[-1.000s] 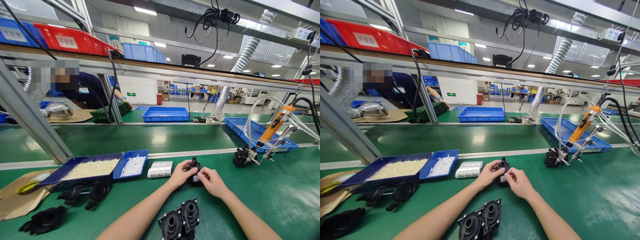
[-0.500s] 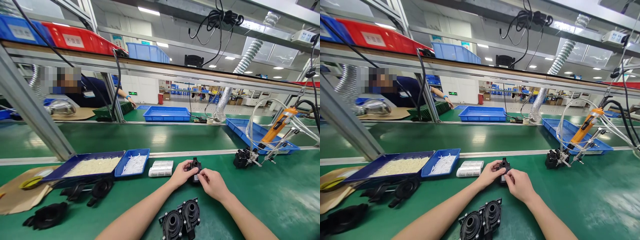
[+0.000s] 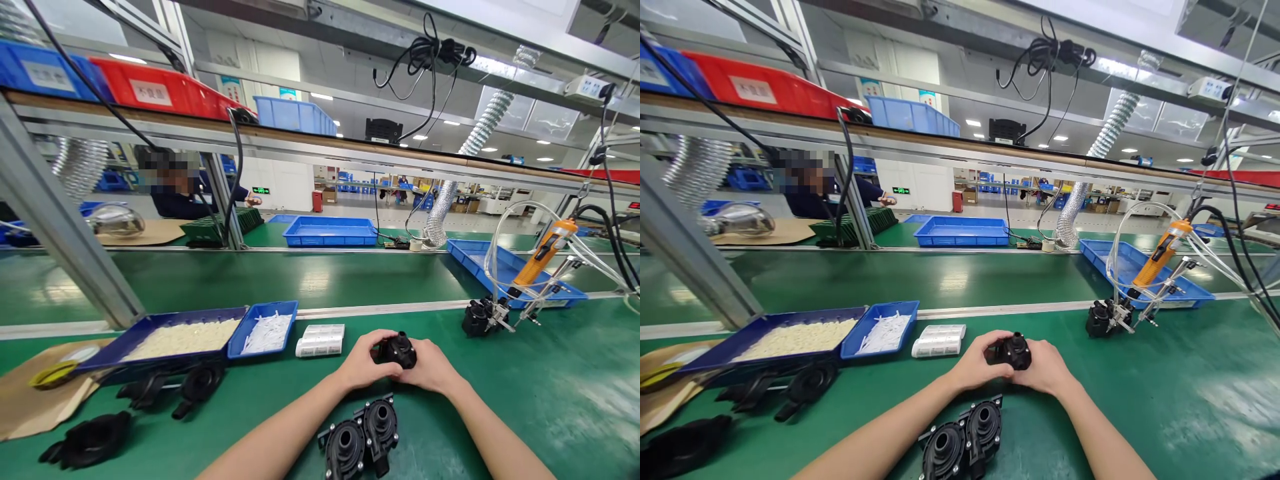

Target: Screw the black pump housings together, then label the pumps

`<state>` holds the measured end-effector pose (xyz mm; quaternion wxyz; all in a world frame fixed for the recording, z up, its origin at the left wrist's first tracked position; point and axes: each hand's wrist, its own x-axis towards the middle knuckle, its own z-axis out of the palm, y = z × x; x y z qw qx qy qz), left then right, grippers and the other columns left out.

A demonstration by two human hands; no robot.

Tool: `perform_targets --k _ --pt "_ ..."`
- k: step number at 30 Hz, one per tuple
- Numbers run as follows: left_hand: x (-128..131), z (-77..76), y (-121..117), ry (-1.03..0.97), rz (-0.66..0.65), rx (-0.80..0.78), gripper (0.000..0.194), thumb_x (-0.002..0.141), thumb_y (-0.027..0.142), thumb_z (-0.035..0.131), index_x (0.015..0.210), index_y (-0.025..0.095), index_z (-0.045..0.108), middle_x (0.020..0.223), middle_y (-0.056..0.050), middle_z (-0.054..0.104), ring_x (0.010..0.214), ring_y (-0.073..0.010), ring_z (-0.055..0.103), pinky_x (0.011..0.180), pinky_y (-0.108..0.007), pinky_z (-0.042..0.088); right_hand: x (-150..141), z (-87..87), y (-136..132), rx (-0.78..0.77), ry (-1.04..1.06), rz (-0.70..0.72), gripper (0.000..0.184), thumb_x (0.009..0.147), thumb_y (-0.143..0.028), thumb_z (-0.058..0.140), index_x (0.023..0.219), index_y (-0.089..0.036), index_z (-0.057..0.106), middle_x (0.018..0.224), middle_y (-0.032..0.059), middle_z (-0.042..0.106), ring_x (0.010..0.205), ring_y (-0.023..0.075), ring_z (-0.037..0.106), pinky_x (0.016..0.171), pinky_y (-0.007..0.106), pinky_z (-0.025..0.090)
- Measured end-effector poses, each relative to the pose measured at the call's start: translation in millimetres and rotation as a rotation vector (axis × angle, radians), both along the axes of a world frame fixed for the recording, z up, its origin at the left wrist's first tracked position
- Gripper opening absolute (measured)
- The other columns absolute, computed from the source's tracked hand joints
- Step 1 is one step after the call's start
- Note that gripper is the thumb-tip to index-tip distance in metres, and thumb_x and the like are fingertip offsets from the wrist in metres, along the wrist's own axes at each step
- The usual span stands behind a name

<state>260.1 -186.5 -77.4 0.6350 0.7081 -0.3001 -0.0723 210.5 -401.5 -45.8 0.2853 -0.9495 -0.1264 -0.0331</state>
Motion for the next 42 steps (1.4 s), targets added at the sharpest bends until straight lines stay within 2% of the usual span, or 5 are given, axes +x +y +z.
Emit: perform_targets --k 11,15,18,27,42 --pt "11 56.9 34 -0.085 -0.042 0.278 0.027 0.083 0.040 0.070 0.098 0.021 0.082 0.104 -0.012 0.080 0.103 -0.0331 0.073 0.097 -0.045 0.057 -49 35.5 -4 -0.027 0.226 0.370 0.059 0.055 -0.060 0.099 0.061 -0.020 0.056 0.061 -0.0060 0.066 0.053 0.0120 0.053 0.050 0.025 0.030" --pt "38 68.9 90 -0.239 0.190 0.831 0.108 0.043 0.004 0.083 0.146 0.028 0.062 0.153 -0.018 0.058 0.142 -0.0495 0.050 0.117 -0.058 0.043 -38 25.1 -20 0.167 0.580 0.370 0.045 0.061 -0.054 0.097 0.081 -0.022 0.073 0.071 -0.0029 0.075 0.058 0.0142 0.065 0.054 0.021 0.042" --pt "49 65.8 106 -0.274 0.214 1.122 0.098 0.042 -0.005 0.076 0.137 0.016 0.068 0.132 -0.025 0.071 0.127 -0.0536 0.062 0.105 -0.058 0.051 -18 8.6 -33 0.317 0.594 0.270 0.037 0.066 -0.045 0.092 0.087 -0.019 0.077 0.068 -0.0010 0.073 0.053 0.0129 0.061 0.052 0.022 0.046" --pt "12 23.5 24 -0.408 0.122 0.661 0.072 0.072 0.045 0.087 0.138 0.023 0.067 0.139 -0.014 0.063 0.127 -0.0348 0.062 0.112 -0.043 0.050 30 -39.2 -27 0.469 0.136 -0.049 0.056 0.096 -0.051 0.067 0.135 -0.012 0.060 0.092 0.0037 0.072 0.057 0.0110 0.061 0.059 0.026 0.047" --pt "14 -17.2 16 -0.168 0.134 0.224 0.073 0.100 0.053 0.055 0.163 0.024 0.034 0.171 -0.015 0.032 0.159 -0.0317 0.030 0.133 -0.055 0.022 25 -39.1 -2 0.551 0.050 0.031 0.053 0.090 -0.040 0.070 0.139 -0.021 0.062 0.104 0.0026 0.067 0.059 0.0085 0.055 0.060 0.026 0.046"
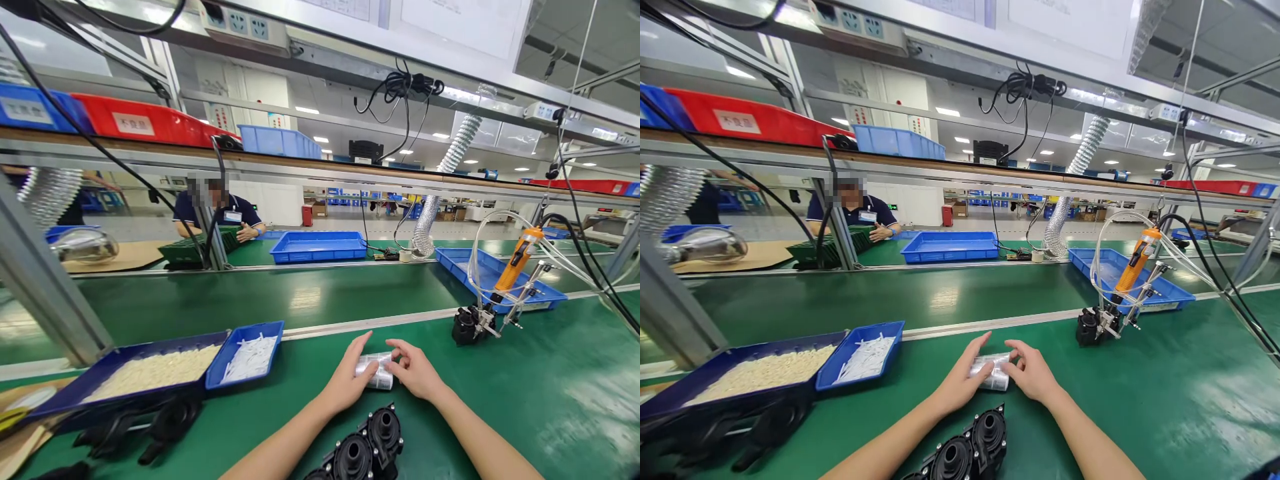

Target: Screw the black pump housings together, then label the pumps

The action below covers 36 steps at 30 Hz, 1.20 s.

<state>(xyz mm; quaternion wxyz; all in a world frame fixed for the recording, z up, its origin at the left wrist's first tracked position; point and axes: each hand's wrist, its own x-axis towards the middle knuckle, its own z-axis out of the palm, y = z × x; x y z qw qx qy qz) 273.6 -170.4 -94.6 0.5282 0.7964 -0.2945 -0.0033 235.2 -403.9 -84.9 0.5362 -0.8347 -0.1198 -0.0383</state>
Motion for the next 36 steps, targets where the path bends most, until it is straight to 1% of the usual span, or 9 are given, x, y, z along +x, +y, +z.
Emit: perform_targets --k 2,5,8,12,17,20,25,29,36 --pt "0 0.6 -1 0.015 0.045 0.010 0.078 0.092 0.049 0.067 0.161 0.023 0.038 0.164 -0.017 0.043 0.153 -0.0348 0.039 0.129 -0.057 0.028 -2 5.4 -4 0.005 -0.034 0.021 0.056 0.086 -0.034 0.074 0.140 -0.024 0.063 0.104 0.0014 0.068 0.060 0.0082 0.051 0.063 0.026 0.045" --pt "1 5.4 4 0.054 -0.034 -0.042 0.068 0.085 0.038 0.075 0.148 0.022 0.053 0.131 -0.013 0.067 0.122 -0.0313 0.063 0.113 -0.051 0.047 -5 12.0 -8 0.001 -0.062 0.057 0.054 0.084 -0.029 0.076 0.137 -0.026 0.066 0.102 0.0009 0.071 0.064 0.0099 0.052 0.063 0.027 0.045" --pt "-2 10.1 4 -0.054 -0.017 -0.122 0.054 0.081 0.026 0.077 0.133 0.023 0.064 0.109 -0.007 0.067 0.103 -0.0255 0.064 0.099 -0.043 0.052 -6 14.4 -6 -0.005 -0.088 0.032 0.049 0.086 -0.031 0.076 0.134 -0.024 0.068 0.102 0.0020 0.070 0.065 0.0110 0.053 0.062 0.027 0.044" --pt "-11 11.3 -5 -0.217 0.009 -0.171 0.056 0.080 0.016 0.078 0.133 0.028 0.066 0.120 -0.008 0.061 0.114 -0.0261 0.060 0.104 -0.042 0.049 -8 16.0 2 -0.020 -0.151 -0.016 0.030 0.091 -0.036 0.074 0.117 -0.021 0.076 0.097 0.0036 0.066 0.071 0.0139 0.056 0.068 0.030 0.048" --pt "-11 9.1 -8 -0.254 0.049 -0.276 0.047 0.082 0.016 0.078 0.126 0.028 0.070 0.123 -0.008 0.062 0.117 -0.0261 0.061 0.104 -0.041 0.050 -11 21.7 7 -0.011 -0.188 -0.038 0.028 0.094 -0.039 0.069 0.117 -0.024 0.073 0.118 0.0083 0.061 0.088 0.0189 0.061 0.057 0.026 0.047" --pt "-10 11.1 -8 -0.230 0.074 -0.318 0.037 0.083 0.022 0.079 0.119 0.025 0.073 0.117 -0.008 0.066 0.110 -0.0252 0.065 0.098 -0.039 0.052 -11 23.4 9 -0.007 -0.211 -0.057 0.016 0.097 -0.037 0.066 0.101 -0.024 0.074 0.105 0.0059 0.065 0.089 0.0198 0.062 0.059 0.026 0.045" --pt "-12 16.8 -10 -0.098 0.134 -0.317 0.016 0.088 0.036 0.074 0.093 0.021 0.077 0.090 -0.005 0.071 0.084 -0.0207 0.066 0.077 -0.032 0.051 -9 16.8 14 0.012 -0.228 -0.088 0.019 0.098 -0.038 0.064 0.091 -0.023 0.074 0.096 0.0047 0.068 0.088 0.0210 0.063 0.062 0.028 0.045" --pt "-13 18.0 -11 -0.059 0.179 -0.308 0.018 0.088 0.036 0.073 0.083 0.020 0.077 0.080 -0.003 0.070 0.076 -0.0195 0.064 0.072 -0.031 0.047 -8 11.4 16 -0.010 -0.250 -0.117 0.026 0.102 -0.038 0.059 0.085 -0.021 0.070 0.090 0.0039 0.068 0.083 0.0201 0.063 0.065 0.030 0.043" --pt "-11 16.9 -10 0.003 0.198 -0.308 0.023 0.086 0.042 0.073 0.081 0.019 0.078 0.079 -0.004 0.073 0.074 -0.0203 0.065 0.070 -0.030 0.048 -7 11.6 15 -0.089 -0.371 -0.110 0.029 0.106 -0.038 0.055 0.084 -0.021 0.066 0.084 0.0031 0.066 0.080 0.0197 0.061 0.071 0.033 0.044"
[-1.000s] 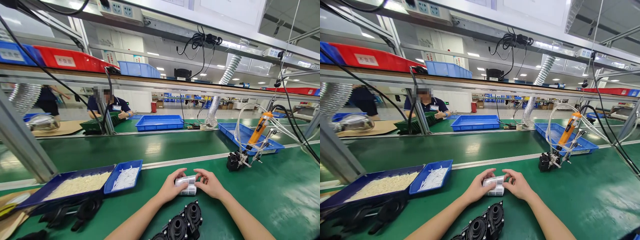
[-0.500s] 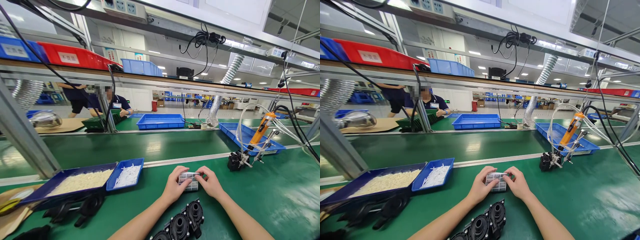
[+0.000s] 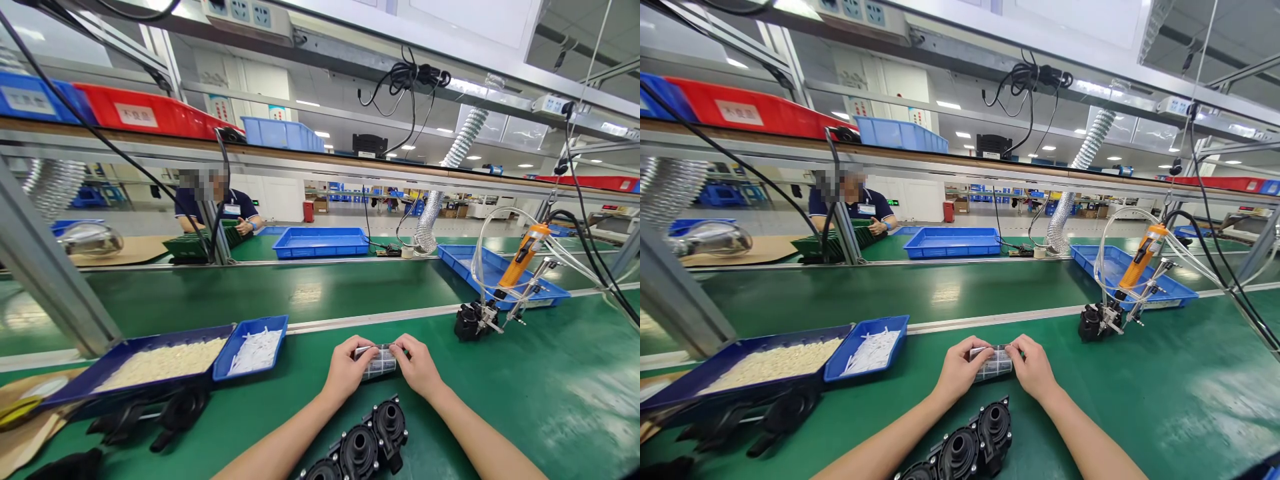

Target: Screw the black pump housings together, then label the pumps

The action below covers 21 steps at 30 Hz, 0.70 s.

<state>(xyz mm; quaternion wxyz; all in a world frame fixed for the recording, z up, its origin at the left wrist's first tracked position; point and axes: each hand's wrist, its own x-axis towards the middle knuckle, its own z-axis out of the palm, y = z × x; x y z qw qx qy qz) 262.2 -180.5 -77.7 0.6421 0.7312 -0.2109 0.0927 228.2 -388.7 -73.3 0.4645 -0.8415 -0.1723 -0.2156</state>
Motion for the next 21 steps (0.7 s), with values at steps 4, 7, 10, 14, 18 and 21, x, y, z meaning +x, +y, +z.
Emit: perform_targets --k 4,7,10,14,18,21 --pt "2 -2.2 0 0.018 -0.003 -0.013 0.023 0.084 0.043 0.075 0.085 0.020 0.079 0.084 -0.004 0.076 0.079 -0.0218 0.068 0.074 -0.031 0.051 -1 5.7 -3 -0.018 -0.077 -0.008 0.014 0.103 -0.034 0.061 0.101 -0.024 0.071 0.096 0.0050 0.069 0.085 0.0209 0.064 0.069 0.032 0.048" --pt "5 -5.2 -1 0.032 0.015 -0.037 0.025 0.084 0.044 0.076 0.090 0.020 0.079 0.091 -0.006 0.078 0.085 -0.0239 0.070 0.081 -0.033 0.053 -3 12.0 -7 -0.082 -0.155 0.053 0.013 0.101 -0.031 0.064 0.092 -0.025 0.071 0.101 0.0056 0.069 0.096 0.0237 0.064 0.083 0.037 0.051" --pt "6 -7.3 -2 0.044 0.023 -0.059 0.027 0.082 0.044 0.077 0.093 0.020 0.079 0.094 -0.007 0.079 0.088 -0.0250 0.071 0.083 -0.034 0.054 -3 13.2 -8 -0.078 -0.193 0.038 0.010 0.102 -0.029 0.061 0.097 -0.026 0.069 0.108 0.0076 0.067 0.107 0.0264 0.061 0.095 0.043 0.050" --pt "4 -7.3 -2 0.036 0.003 -0.074 0.024 0.081 0.042 0.078 0.092 0.020 0.080 0.092 -0.006 0.077 0.085 -0.0240 0.071 0.079 -0.033 0.055 2 7.8 -9 -0.032 -0.161 -0.036 0.009 0.102 -0.028 0.062 0.109 -0.026 0.068 0.119 0.0101 0.063 0.114 0.0283 0.059 0.100 0.047 0.049" --pt "3 -7.1 -2 0.029 -0.004 -0.077 0.024 0.080 0.041 0.078 0.092 0.021 0.080 0.093 -0.006 0.077 0.086 -0.0239 0.071 0.080 -0.033 0.055 2 8.7 -10 -0.046 -0.141 -0.005 0.007 0.102 -0.028 0.063 0.096 -0.026 0.067 0.112 0.0070 0.064 0.110 0.0271 0.060 0.099 0.046 0.049" --pt "5 -7.9 -2 0.038 -0.007 -0.081 0.025 0.081 0.042 0.078 0.093 0.020 0.080 0.094 -0.006 0.077 0.087 -0.0242 0.071 0.081 -0.034 0.056 -3 13.9 -9 -0.071 -0.122 0.064 0.009 0.102 -0.027 0.060 0.094 -0.026 0.064 0.113 0.0060 0.063 0.112 0.0262 0.059 0.101 0.045 0.048"
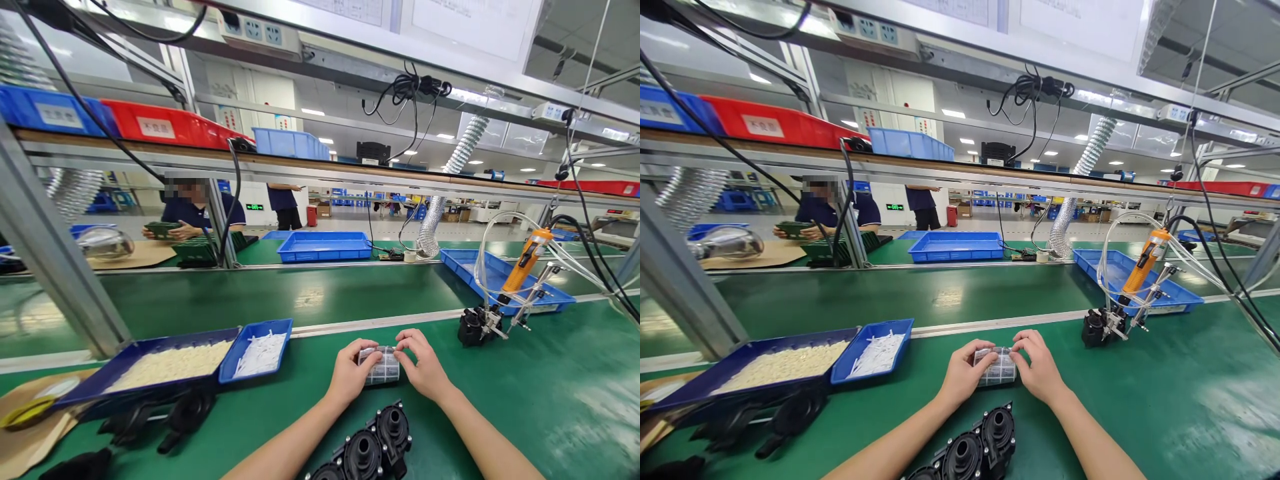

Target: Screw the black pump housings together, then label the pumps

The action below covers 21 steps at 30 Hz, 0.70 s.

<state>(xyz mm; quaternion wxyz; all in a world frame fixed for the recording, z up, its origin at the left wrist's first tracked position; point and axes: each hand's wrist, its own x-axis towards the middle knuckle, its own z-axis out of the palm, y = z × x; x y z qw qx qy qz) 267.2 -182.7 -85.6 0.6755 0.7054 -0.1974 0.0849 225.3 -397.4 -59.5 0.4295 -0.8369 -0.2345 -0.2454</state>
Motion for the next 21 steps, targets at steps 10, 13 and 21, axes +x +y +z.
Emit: perform_targets --k 10,13,21 --pt "-5.6 0.1 -5.4 0.077 -0.129 -0.089 0.051 0.085 0.046 0.077 0.126 0.017 0.067 0.098 -0.008 0.078 0.088 -0.0235 0.074 0.080 -0.034 0.061 2.0 -7.3 4.1 0.119 0.058 -0.106 0.027 0.099 -0.029 0.065 0.125 -0.026 0.056 0.108 0.0043 0.070 0.108 0.0256 0.066 0.104 0.045 0.050" --pt "-4.0 -0.4 -4.9 0.103 -0.163 -0.143 0.047 0.089 0.053 0.073 0.116 0.015 0.066 0.100 -0.012 0.079 0.095 -0.0250 0.076 0.084 -0.034 0.061 3.3 -7.7 2.0 0.122 0.022 -0.147 0.035 0.099 -0.028 0.066 0.131 -0.025 0.052 0.107 0.0045 0.073 0.114 0.0270 0.066 0.108 0.047 0.048" --pt "-0.4 -3.4 -3.9 0.023 -0.122 -0.092 0.035 0.092 0.051 0.071 0.100 0.017 0.070 0.089 -0.007 0.078 0.083 -0.0215 0.073 0.075 -0.029 0.056 0.9 -4.1 4.4 -0.076 -0.242 -0.050 0.041 0.097 -0.015 0.064 0.135 -0.030 0.057 0.101 0.0035 0.077 0.112 0.0308 0.065 0.104 0.056 0.048"
